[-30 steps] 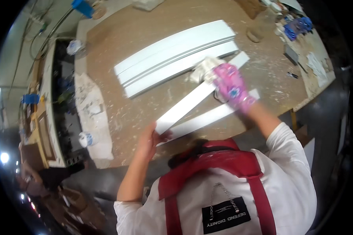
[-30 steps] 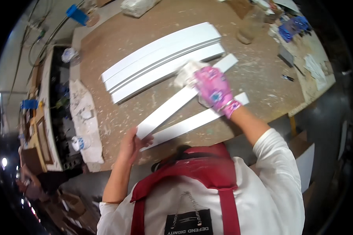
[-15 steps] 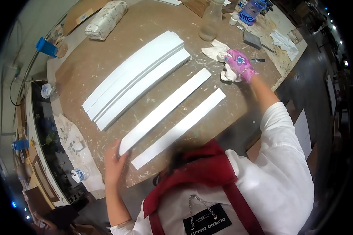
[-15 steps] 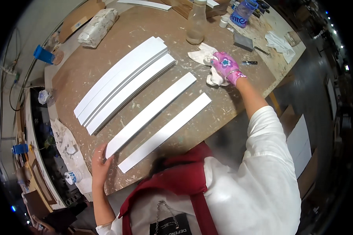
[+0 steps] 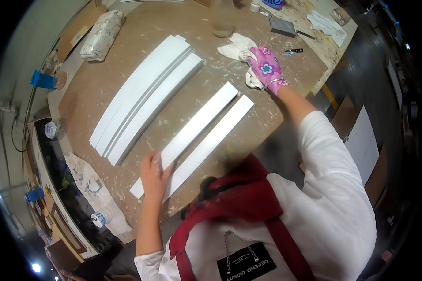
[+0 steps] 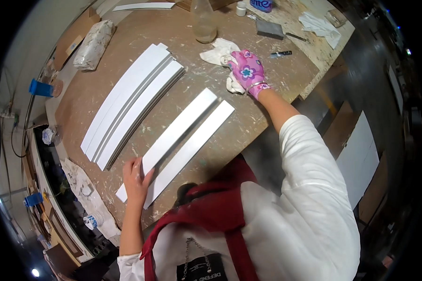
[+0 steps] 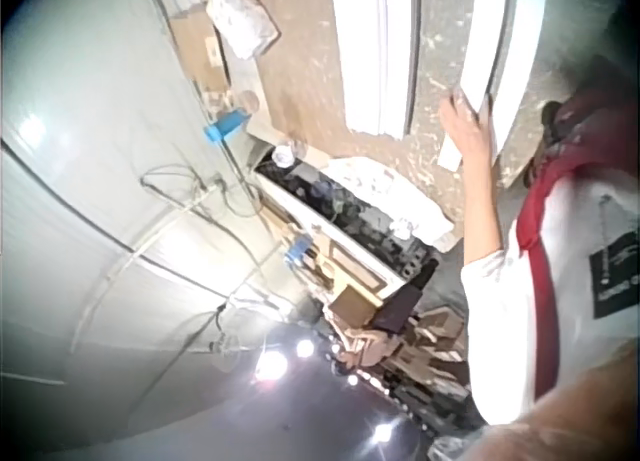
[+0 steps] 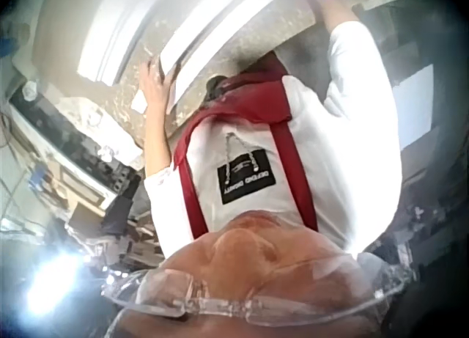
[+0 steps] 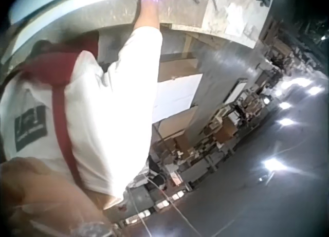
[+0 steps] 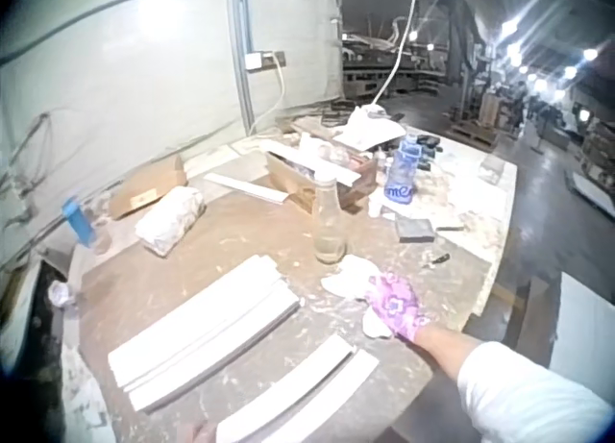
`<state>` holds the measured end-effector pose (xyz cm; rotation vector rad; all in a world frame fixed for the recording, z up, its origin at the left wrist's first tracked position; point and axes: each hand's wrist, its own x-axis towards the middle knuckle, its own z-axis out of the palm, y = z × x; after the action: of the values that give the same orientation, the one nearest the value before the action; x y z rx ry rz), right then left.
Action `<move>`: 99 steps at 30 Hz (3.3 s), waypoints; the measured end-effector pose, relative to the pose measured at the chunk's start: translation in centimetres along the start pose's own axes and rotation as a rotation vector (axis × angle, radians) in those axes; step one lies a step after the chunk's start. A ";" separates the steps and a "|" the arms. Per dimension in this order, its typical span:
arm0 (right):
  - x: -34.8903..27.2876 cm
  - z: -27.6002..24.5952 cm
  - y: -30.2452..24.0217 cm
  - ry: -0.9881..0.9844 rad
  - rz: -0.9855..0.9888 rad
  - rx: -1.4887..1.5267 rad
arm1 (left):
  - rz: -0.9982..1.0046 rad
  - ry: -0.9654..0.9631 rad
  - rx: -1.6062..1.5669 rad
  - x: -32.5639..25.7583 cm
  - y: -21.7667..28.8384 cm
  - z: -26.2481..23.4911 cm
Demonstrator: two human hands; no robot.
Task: The person picks up a white rectangular piece from a stack, places it on a table, and wipes the surfaces and edges with a cloth. The person then picks up another white piece, wipes it down, applies a liquid from a bottle to the cloth, and continues cleaning several white rectangular components.
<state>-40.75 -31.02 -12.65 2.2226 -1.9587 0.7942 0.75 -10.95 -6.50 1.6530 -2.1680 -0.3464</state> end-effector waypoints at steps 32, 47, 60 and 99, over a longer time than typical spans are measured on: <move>3.3 -12.5 -5.8 -0.637 -0.160 0.401 | -0.413 0.340 0.066 -2.9 -4.8 -4.2; 10.8 -2.6 -12.6 -1.030 -0.069 0.356 | -0.327 0.268 0.120 1.7 -16.0 -9.2; 5.2 -2.6 -8.1 -0.947 0.058 0.697 | -0.733 0.571 -0.864 -4.6 -7.4 -2.8; 1.7 -1.0 -16.2 -0.563 -0.593 -0.145 | -0.356 0.251 -0.227 -6.4 -10.3 0.4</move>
<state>-25.74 -29.28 -6.63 2.9009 -1.2802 -0.0532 10.93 -7.62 -12.26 1.8353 -1.5911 -0.4387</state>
